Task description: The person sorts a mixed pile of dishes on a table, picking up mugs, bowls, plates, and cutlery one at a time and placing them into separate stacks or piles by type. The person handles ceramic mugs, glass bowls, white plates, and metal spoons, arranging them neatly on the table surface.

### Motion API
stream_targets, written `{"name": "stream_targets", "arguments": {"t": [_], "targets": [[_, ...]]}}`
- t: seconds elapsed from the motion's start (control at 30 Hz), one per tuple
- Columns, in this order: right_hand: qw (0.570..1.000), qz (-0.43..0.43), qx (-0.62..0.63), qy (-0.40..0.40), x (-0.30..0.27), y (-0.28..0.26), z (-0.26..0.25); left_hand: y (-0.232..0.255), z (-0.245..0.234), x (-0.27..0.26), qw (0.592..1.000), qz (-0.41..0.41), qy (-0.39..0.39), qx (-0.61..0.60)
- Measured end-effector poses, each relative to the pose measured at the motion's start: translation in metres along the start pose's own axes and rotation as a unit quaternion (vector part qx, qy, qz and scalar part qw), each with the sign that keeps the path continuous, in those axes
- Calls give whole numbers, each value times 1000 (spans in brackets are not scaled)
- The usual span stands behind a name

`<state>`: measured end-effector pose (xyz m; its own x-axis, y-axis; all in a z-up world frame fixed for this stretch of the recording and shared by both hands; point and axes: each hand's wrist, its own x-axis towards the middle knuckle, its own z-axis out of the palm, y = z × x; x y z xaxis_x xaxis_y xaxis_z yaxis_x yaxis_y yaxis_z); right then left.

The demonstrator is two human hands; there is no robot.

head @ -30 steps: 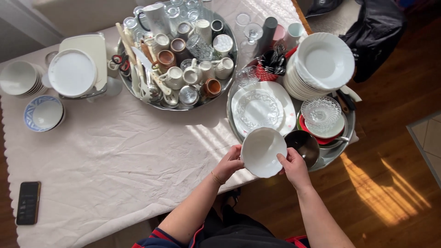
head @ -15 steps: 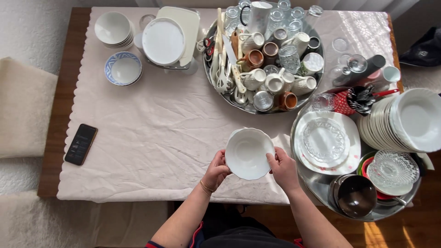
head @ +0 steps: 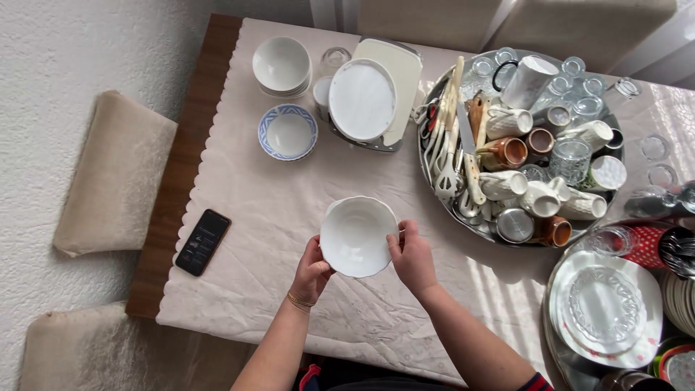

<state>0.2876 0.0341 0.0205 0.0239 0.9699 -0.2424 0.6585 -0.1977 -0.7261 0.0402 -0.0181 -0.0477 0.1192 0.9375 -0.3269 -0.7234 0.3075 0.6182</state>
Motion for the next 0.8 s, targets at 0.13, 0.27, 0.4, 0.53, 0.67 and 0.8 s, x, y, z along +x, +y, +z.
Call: {"name": "stream_targets", "arguments": {"t": [0.13,0.27,0.4,0.53,0.67,0.8], "targets": [[998,14,-8,-65,49,-54,45,44,-51,19,999,28,26,-19],[993,-24,-28,-112,95,-94,97,86,-85,34,995,71,69,-25],[989,-54,-45,-132,129,-135,141,118,-119,54,986,115,116,-28],[985,-74,-62,-143,155,-173,187,163,-137,74,980,125,156,-19],[982,-74,-96,-148,186,-200,236,200,-172,105,966,123,224,39],[934,-115,-288,-176,209,-225,273,235,-197,133,949,103,270,123]]}}
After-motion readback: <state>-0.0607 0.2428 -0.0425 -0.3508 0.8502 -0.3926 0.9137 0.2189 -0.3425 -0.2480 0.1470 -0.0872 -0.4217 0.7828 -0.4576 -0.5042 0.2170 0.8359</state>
